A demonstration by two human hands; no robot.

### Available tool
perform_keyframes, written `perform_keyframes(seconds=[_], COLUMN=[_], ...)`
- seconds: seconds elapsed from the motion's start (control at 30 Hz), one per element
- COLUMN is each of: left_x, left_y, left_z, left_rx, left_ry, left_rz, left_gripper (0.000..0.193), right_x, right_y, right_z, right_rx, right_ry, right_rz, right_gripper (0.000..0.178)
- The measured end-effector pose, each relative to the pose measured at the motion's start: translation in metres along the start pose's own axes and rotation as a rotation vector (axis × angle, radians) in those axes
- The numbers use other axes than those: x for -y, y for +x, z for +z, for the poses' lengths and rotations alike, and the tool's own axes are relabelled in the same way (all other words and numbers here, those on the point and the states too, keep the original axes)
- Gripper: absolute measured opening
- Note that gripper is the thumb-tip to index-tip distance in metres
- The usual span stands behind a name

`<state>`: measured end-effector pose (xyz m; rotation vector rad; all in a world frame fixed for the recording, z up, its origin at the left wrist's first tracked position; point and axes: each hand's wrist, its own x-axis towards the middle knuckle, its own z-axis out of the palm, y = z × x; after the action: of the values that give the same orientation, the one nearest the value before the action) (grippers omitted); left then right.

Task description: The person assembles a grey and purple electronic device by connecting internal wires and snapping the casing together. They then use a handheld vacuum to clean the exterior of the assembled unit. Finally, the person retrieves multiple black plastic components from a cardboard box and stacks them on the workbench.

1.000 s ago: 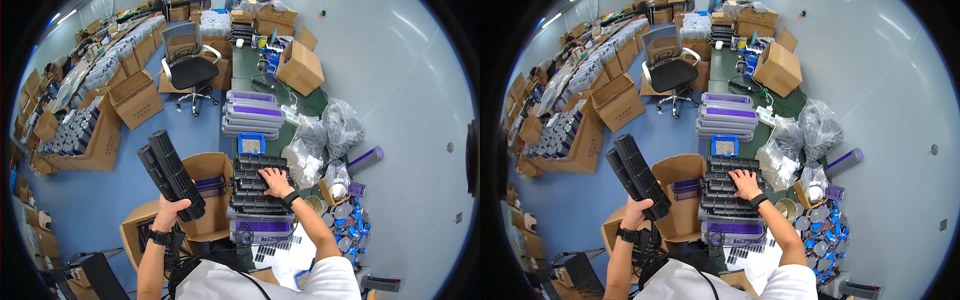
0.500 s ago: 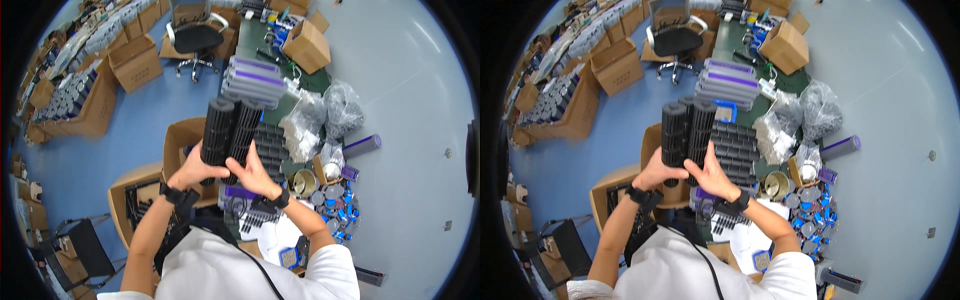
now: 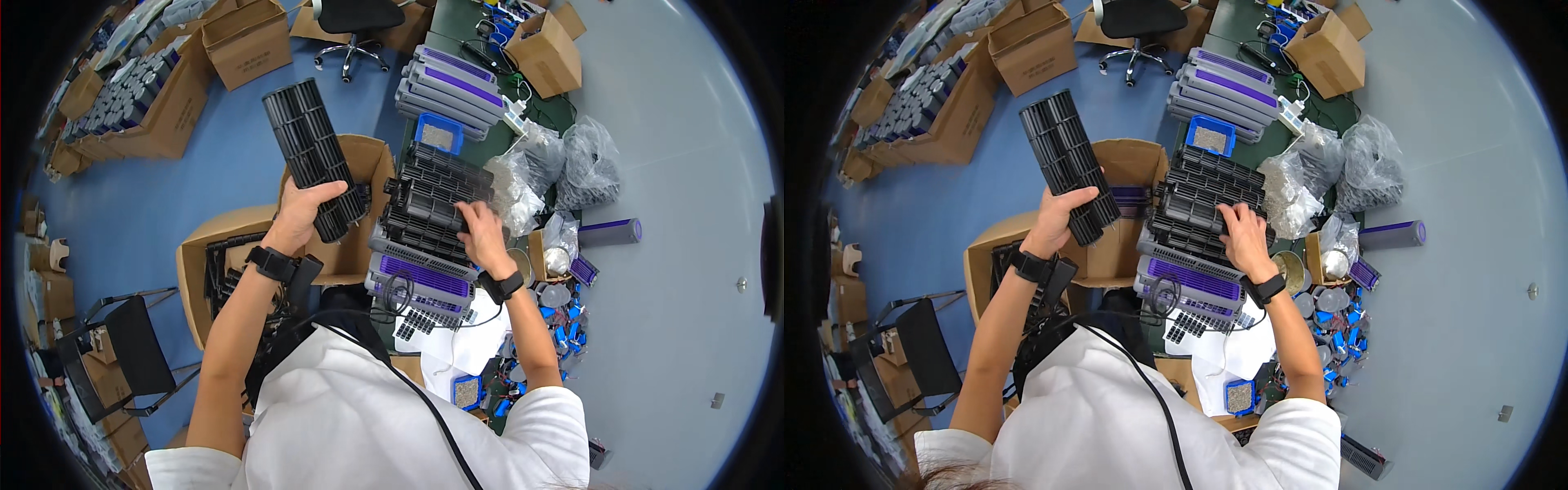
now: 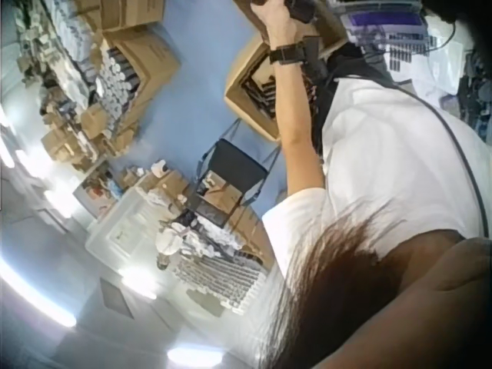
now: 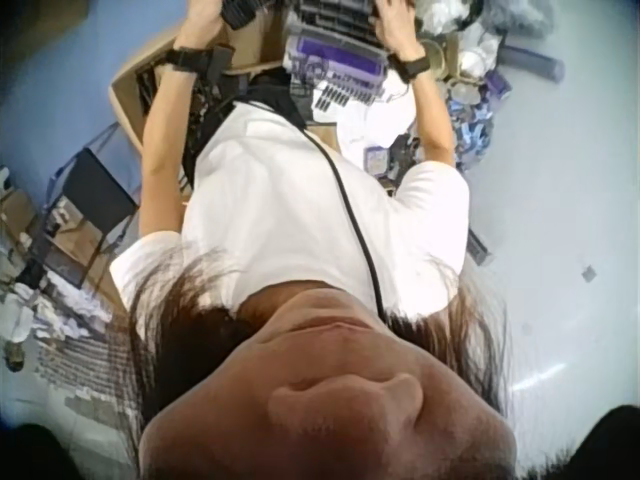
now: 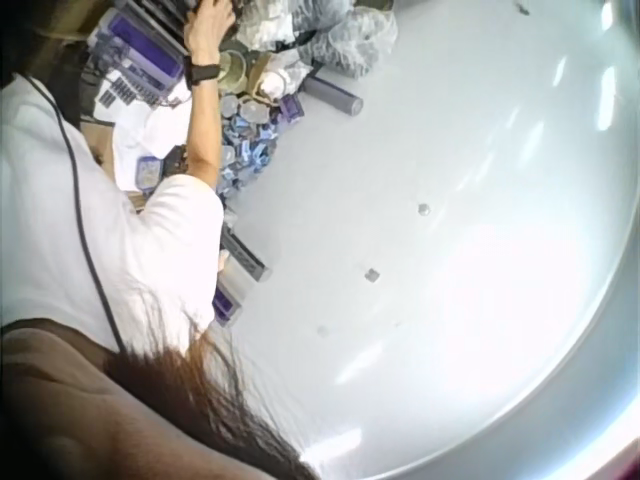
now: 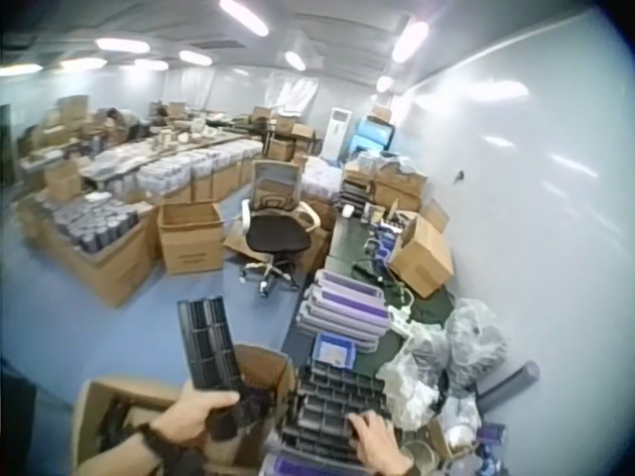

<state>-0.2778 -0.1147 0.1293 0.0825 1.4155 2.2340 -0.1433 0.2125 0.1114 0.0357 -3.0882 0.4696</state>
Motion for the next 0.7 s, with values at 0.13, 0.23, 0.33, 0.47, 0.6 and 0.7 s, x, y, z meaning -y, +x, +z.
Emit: perform_keyframes(seconds=[0.13,0.23,0.33,0.47,0.6,0.7], left_x=[-0.001,0.0,0.001,0.015,0.032,0.032], left_y=[-0.005,-0.007,-0.013,-0.01,-0.008,-0.006], left_z=[-0.005,-0.001,0.014,0.041,0.079,0.084], left_rx=[-0.041,-0.048,-0.044,0.022,0.248,0.207], left_ry=[0.054,0.07,0.063,0.227,0.38,0.269], left_rz=[0.034,-0.02,-0.017,0.005,0.054,-0.045], left_gripper=[0.038,0.038,0.032,0.041,0.051,0.05], right_x=[-0.004,-0.001,0.006,0.054,0.093,0.074], right_y=[-0.009,0.001,0.002,0.021,0.045,0.059], right_z=[0.036,0.041,0.044,0.006,-0.021,-0.03], right_rx=[0.012,-0.027,-0.161,-0.045,0.158,0.234], right_ry=[-0.009,-0.039,-0.139,0.625,1.312,1.425], right_rz=[0.08,0.079,0.038,0.077,-0.019,0.005], right_gripper=[0.068,0.067,0.065,0.07,0.068,0.051])
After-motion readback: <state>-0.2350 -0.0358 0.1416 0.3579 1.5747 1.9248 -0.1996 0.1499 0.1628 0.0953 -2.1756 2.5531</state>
